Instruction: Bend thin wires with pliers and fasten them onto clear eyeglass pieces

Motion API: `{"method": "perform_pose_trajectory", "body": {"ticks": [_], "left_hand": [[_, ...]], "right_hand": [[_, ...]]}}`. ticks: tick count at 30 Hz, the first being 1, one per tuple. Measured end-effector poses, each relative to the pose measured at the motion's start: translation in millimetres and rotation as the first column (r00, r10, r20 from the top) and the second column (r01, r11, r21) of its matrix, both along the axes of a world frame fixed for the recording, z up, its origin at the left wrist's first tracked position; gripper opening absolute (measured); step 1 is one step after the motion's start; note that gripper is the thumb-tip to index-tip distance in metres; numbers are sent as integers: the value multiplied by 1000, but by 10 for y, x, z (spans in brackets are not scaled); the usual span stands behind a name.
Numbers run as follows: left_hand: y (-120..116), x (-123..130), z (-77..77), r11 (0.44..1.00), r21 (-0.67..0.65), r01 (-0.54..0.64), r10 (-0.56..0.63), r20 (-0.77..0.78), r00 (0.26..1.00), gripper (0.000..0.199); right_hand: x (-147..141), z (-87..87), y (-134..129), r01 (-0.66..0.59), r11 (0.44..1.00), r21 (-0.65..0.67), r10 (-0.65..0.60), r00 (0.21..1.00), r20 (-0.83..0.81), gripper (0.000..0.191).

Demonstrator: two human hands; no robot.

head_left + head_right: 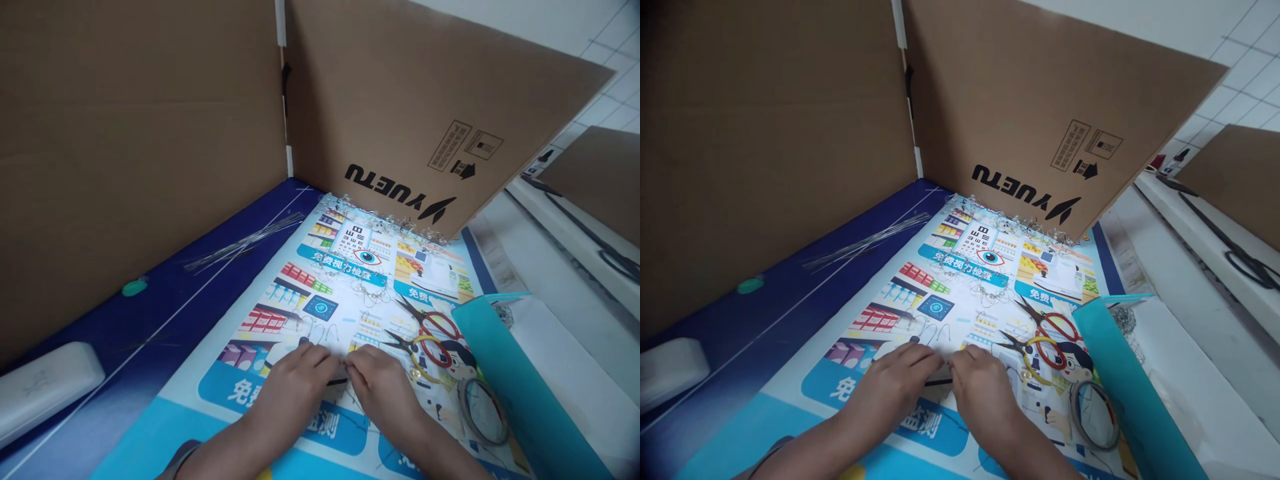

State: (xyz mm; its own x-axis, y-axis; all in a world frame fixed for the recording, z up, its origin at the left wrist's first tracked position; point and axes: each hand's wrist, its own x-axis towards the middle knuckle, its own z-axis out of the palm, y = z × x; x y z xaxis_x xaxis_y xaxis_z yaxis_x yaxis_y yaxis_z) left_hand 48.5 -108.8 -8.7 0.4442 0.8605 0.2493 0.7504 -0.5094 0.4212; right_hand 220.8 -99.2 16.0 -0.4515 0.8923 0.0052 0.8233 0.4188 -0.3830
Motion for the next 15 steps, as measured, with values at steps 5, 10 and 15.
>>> {"method": "perform_pose_trajectory", "body": {"ticks": [5, 10, 15], "left_hand": [[47, -22, 11, 991, -126, -43, 68, 195, 978, 24], [75, -28, 24, 967, -248, -62, 168, 434, 885, 21], [87, -2, 105, 907, -416, -68, 302, 529, 793, 16]], "right_hand": [[-39, 3, 43, 85, 993, -76, -101, 966, -238, 14], [-100, 0, 42, 185, 965, -185, -247, 878, -409, 11], [-138, -48, 18, 211, 904, -371, -389, 766, -513, 10]]}}
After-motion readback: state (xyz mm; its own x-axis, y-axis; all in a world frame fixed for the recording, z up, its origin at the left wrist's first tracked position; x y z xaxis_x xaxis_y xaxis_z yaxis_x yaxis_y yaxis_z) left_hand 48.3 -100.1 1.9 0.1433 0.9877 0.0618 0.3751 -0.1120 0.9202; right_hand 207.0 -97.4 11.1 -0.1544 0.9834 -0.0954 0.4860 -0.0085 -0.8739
